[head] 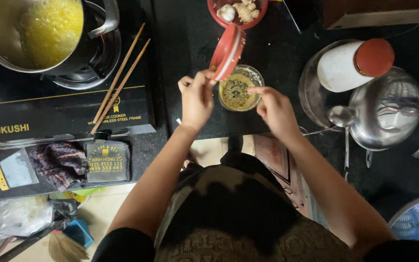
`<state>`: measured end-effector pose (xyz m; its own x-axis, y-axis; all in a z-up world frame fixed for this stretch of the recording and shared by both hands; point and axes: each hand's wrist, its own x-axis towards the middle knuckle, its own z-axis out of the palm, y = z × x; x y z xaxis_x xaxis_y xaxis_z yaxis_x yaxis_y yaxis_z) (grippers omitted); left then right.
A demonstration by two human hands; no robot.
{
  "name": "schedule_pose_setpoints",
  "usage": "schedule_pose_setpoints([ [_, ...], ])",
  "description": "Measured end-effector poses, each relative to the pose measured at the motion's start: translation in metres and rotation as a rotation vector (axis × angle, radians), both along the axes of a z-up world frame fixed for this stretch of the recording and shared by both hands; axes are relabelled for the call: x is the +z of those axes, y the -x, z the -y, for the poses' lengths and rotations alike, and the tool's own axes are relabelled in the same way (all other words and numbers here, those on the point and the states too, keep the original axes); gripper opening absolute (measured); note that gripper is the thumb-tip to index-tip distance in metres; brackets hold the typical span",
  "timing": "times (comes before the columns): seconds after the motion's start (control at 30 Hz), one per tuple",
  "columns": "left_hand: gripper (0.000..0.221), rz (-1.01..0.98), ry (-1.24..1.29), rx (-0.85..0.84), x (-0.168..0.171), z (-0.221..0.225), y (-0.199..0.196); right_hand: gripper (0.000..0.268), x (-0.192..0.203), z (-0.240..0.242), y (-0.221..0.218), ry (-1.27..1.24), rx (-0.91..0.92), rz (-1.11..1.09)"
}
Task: The person adds ingredients into a bowl, mixes them with a spoon, and then stirs a yellow egg mixture in a pot on a stovetop using chopsticks.
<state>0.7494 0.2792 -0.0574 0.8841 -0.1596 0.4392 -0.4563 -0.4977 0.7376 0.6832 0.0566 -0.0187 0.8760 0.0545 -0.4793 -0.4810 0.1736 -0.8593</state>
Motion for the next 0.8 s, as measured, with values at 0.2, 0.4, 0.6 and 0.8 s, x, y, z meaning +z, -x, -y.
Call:
schedule_pose_setpoints([
  [0.2,0.011,-0.186,0.053,0.103,-0.001,-0.008,0.007,0.040,-0.003,-0.022,0.016,1.279,0.227,0.817],
  [0.4,0.016,-0.446,0.697,-0.022,-0.020,-0.018,0.021,0.052,-0.017,-0.018,0.031,1.316,0.167,0.761],
  [0.6,0.019,-0.730,1.048,0.036,-0.020,-0.026,0.036,0.032,-0.039,-0.009,0.034,1.381,0.280,0.861],
  [0.8,0.020,-0.901,1.232,0.035,-0.035,-0.037,0.040,0.016,-0.043,-0.007,0.022,1.359,0.211,0.875],
])
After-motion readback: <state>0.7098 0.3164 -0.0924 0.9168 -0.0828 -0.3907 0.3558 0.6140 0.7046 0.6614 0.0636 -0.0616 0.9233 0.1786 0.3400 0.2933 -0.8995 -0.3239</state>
